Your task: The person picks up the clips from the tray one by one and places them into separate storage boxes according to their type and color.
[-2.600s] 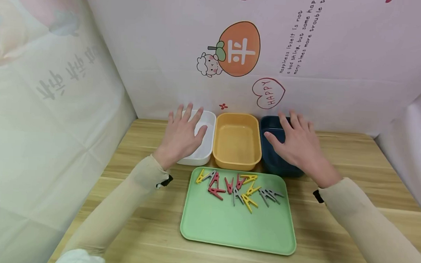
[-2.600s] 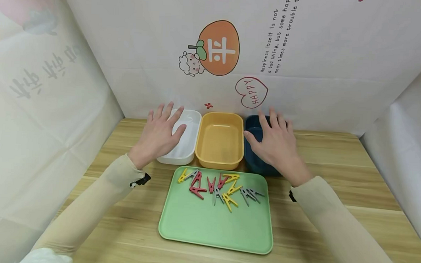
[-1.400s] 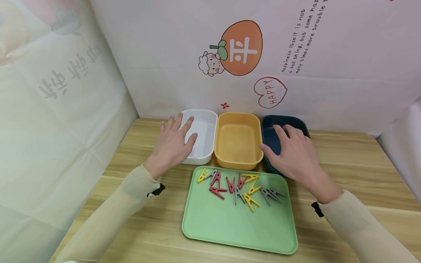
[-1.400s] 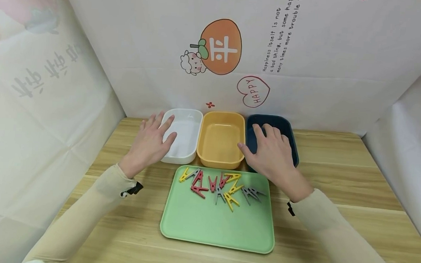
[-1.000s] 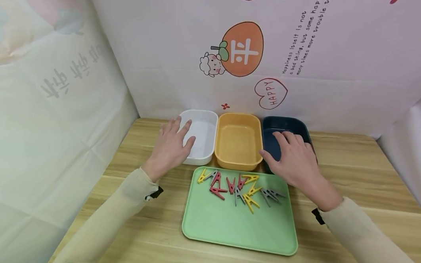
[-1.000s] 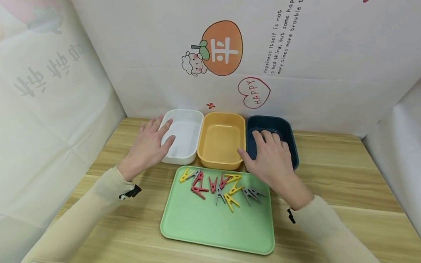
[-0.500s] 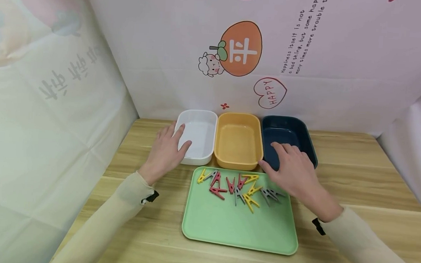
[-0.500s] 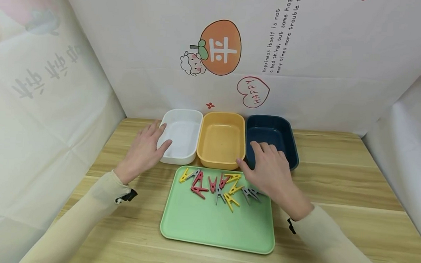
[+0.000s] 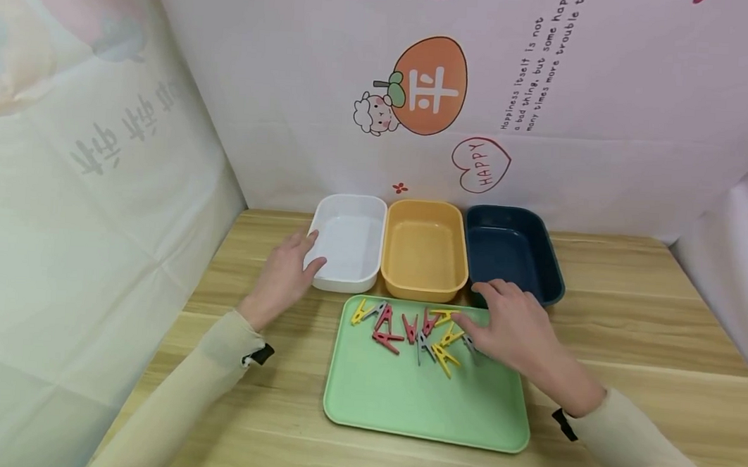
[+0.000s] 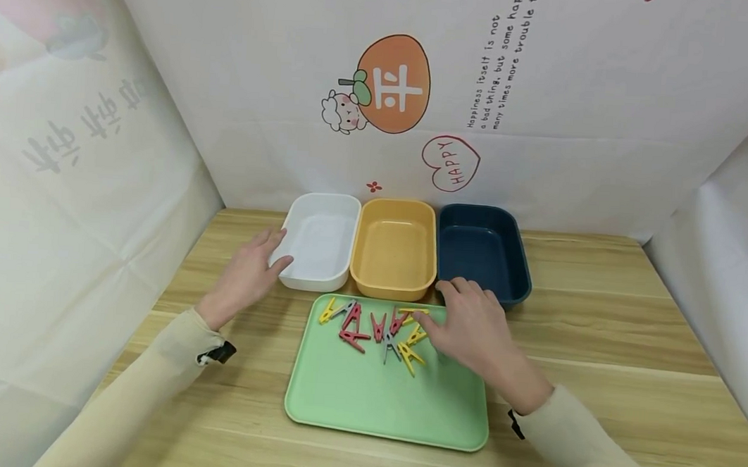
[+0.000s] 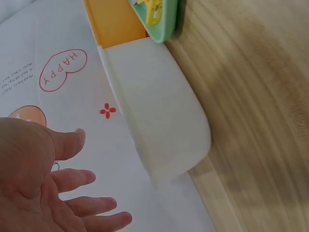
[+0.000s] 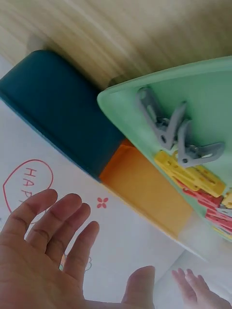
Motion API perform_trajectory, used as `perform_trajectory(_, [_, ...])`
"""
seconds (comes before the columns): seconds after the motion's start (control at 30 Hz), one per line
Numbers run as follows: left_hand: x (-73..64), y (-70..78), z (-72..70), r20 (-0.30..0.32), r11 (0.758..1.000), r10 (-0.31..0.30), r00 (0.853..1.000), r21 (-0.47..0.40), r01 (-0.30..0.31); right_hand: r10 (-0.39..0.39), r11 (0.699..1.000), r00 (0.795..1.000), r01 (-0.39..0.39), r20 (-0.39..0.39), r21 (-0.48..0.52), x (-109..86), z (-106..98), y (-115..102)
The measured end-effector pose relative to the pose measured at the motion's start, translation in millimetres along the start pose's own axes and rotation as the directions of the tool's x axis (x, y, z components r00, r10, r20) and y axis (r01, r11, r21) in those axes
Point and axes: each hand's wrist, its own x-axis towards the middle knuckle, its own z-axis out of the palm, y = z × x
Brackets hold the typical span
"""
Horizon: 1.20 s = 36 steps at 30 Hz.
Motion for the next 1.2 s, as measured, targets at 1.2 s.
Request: perform_trajectory(1.2, [-21.5,-42.9,23.3,-0.081,0.95,-0.052,0.995,-0.31,0.024,-0.001,0.998,0.989,-0.008,0.151,0.057,-23.6,33.8,-14.0])
